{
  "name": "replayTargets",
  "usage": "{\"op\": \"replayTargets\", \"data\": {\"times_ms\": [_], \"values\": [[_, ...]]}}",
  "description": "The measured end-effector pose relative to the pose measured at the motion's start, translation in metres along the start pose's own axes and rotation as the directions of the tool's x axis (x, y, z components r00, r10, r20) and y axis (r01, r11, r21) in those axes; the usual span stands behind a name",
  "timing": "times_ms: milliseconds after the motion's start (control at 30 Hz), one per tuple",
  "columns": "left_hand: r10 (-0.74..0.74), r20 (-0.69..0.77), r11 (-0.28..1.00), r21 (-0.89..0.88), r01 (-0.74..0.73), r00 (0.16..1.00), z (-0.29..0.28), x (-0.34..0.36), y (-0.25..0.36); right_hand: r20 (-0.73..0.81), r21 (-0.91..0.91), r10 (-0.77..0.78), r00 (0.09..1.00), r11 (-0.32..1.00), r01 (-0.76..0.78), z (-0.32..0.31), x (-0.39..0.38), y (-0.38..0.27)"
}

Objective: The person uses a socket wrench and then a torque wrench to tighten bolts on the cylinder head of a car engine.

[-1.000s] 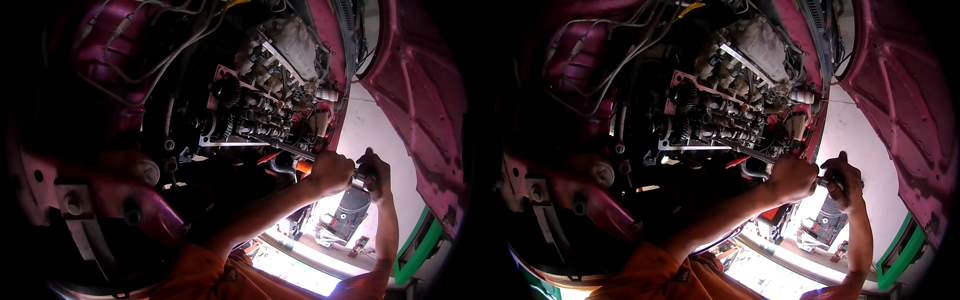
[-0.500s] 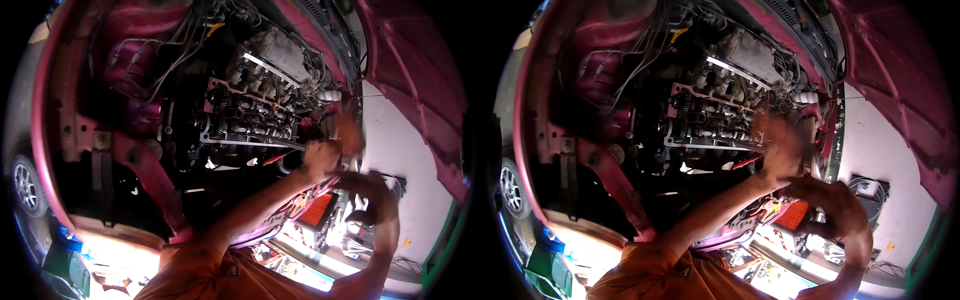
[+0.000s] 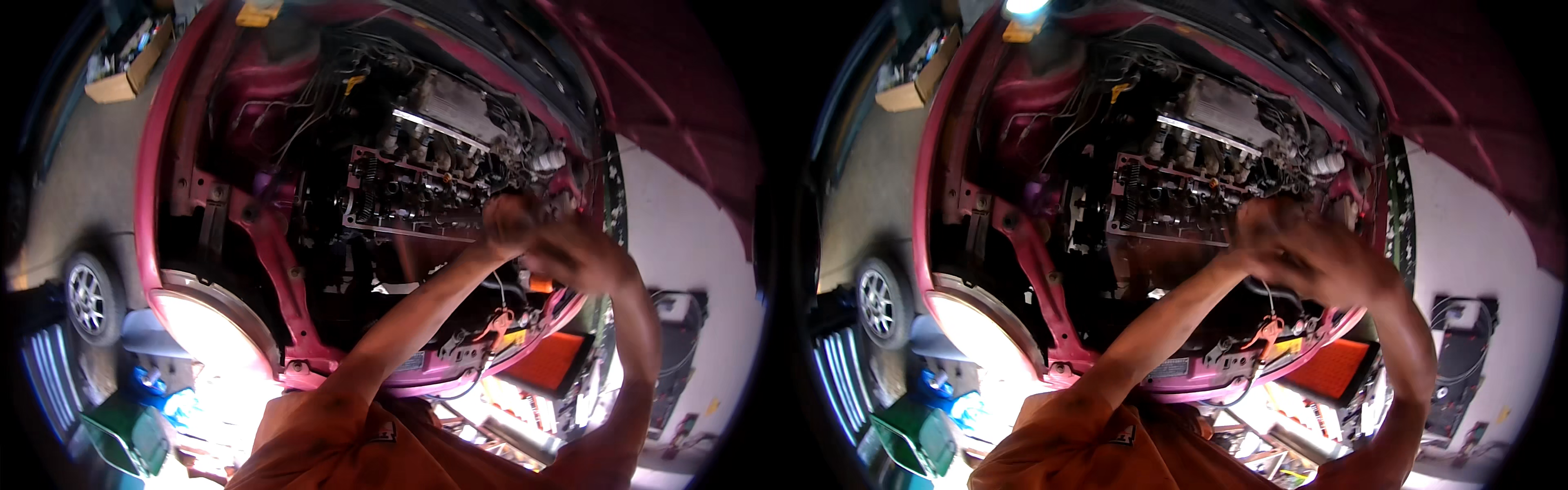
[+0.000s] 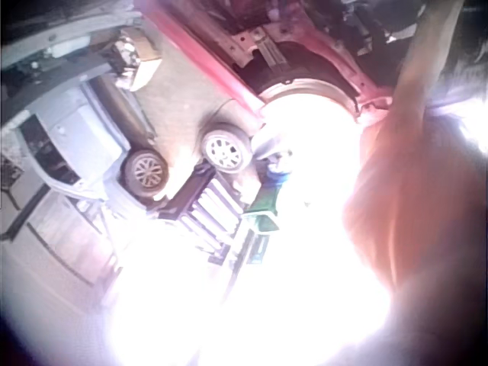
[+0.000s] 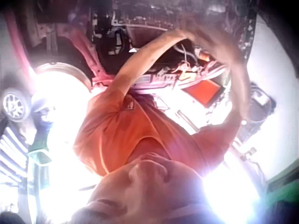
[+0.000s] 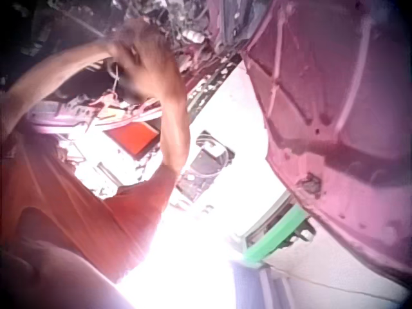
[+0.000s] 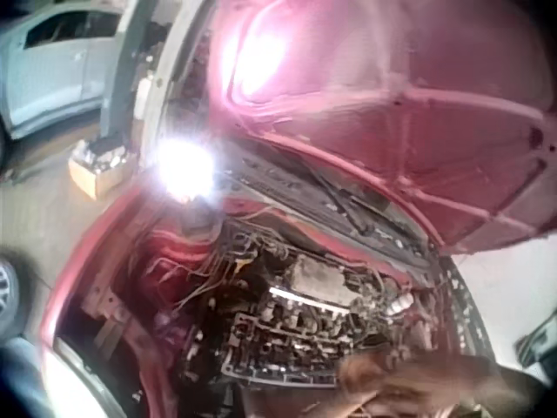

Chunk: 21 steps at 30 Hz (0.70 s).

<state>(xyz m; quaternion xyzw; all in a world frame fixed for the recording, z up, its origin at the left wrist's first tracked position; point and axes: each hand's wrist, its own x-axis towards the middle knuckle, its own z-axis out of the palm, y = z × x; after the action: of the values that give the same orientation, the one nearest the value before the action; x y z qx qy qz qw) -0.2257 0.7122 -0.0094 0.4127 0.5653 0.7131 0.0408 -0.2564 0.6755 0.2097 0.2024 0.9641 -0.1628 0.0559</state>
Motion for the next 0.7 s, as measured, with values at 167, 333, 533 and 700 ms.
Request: {"op": "replayTargets", "data": {"times_ms": [167, 333, 533, 700], "values": [[-0.133, 0.63, 0.927, -0.194, 0.32, 0.765, -0.057, 0.047, 0.032, -0.042, -0.504, 0.557, 0.829, 0.705, -0.499, -0.041, 0.009, 0.067], [-0.187, 0.681, 0.937, -0.092, 0.337, 0.708, -0.05, 0.059, 0.024, 0.352, -0.057, 0.399, 0.847, 0.912, -0.406, -0.027, -0.054, 0.034], [-0.091, 0.653, 0.964, -0.132, 0.231, 0.752, -0.043, 0.038, 0.026, -0.08, -0.612, 0.344, 0.936, 0.724, -0.318, -0.032, 0.01, 0.062], [-0.017, 0.485, 0.954, -0.253, 0.159, 0.874, -0.048, 0.038, 0.019, 0.317, -0.068, 0.371, 0.873, 0.927, -0.369, -0.024, -0.058, 0.058]]}}
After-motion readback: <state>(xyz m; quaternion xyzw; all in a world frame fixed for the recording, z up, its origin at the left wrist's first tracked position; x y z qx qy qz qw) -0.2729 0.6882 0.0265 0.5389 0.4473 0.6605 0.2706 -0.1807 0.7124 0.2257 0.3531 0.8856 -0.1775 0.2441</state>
